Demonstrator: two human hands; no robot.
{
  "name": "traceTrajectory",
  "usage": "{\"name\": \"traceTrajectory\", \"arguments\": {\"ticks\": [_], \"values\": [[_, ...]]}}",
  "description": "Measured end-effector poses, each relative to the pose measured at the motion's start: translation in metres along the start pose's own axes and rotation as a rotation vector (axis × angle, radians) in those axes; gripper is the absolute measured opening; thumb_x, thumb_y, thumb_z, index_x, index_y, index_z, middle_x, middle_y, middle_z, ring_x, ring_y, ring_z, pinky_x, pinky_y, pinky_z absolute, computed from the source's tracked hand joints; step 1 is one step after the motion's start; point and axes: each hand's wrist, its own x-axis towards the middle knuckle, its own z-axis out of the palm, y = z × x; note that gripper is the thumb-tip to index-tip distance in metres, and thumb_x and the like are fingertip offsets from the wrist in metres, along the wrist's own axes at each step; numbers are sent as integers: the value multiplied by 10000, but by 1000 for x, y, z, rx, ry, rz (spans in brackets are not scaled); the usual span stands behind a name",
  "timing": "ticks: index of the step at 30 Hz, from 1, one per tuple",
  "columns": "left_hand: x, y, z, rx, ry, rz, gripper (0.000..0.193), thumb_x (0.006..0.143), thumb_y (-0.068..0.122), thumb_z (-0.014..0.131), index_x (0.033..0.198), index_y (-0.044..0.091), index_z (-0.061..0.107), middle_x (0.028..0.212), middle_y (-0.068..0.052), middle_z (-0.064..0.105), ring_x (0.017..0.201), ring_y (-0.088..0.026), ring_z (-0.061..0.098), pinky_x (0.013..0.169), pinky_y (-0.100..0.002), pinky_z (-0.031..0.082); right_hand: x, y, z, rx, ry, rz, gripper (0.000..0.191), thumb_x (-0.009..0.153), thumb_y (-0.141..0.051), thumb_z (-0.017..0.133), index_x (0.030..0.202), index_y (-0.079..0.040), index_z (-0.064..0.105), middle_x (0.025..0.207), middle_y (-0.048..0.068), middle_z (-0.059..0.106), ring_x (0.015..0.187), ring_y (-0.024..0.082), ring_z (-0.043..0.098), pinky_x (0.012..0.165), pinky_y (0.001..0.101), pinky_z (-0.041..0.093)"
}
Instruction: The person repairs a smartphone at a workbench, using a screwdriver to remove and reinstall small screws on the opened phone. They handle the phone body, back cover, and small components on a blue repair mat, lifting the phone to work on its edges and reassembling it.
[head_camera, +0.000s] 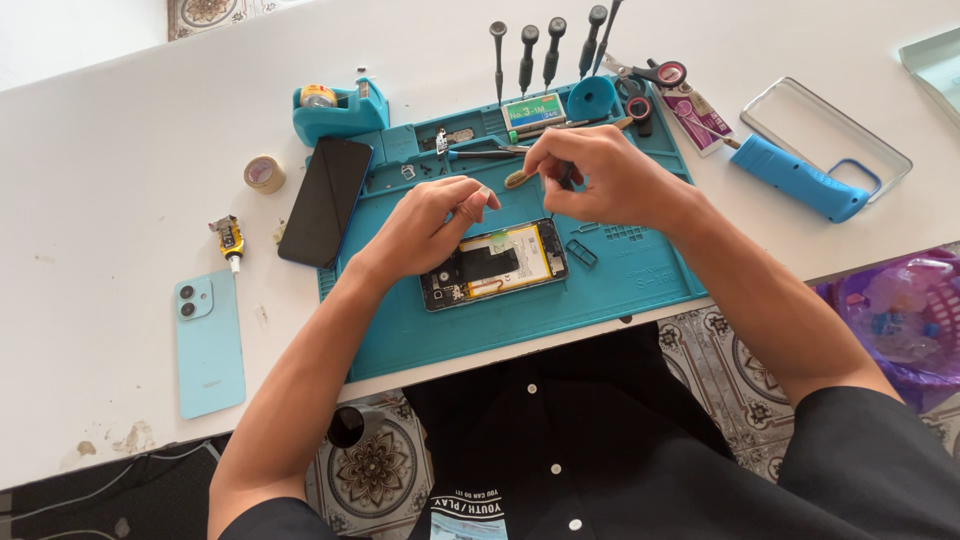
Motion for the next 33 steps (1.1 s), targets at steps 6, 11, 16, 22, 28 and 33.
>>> {"name": "traceTrajectory", "arguments": {"ticks": [6,11,16,22,28,33], "values": [[1,2,-1,3,-16,-25,467,1097,388,415,1057,41,726,879,-111,725,747,-222,689,708,-370,546,1,-7,-10,47,-121,62,225,820,-27,673,1043,-33,703,780,31,708,666,132,647,614,279,522],[2,1,-1,15,-8,-5,468,1103,389,418,1053,40,726,901,-112,731,775,-223,698,718,-370,548,1,-8,-17,128,-176,22,229,793,-22,669,1022,-20,660,854,44,737,742,136,703,665,277,573],[2,0,0,31,-23,-18,473,1104,389,406,1052,47,728,876,-107,730,776,-226,701,729,-377,551,3,-15,-22,105,-213,112,215,855,-74,691,1056,-32,630,889,64,749,765,141,750,664,284,609],[2,0,-1,12,-13,-3,473,1109,380,403,1055,37,724,896,-114,726,784,-226,701,725,-382,550,5,-29,-18,-325,-201,129,346,915,-240,784,1179,-76,633,851,113,734,741,223,721,681,332,565],[2,-6,2,13,-30,-20,450,1104,364,417,1059,43,728,828,-116,707,747,-221,691,705,-371,546,3,-29,-16,38,-190,-20,266,906,-133,686,1162,-64,677,919,56,743,791,188,718,686,309,569],[1,-19,1,10,266,136,330,1152,263,525,1018,32,718,937,-105,743,795,-168,705,669,-315,555,2,-28,-7,-339,-171,55,389,898,-304,848,1182,-81,702,875,71,726,681,205,677,647,346,543]]}}
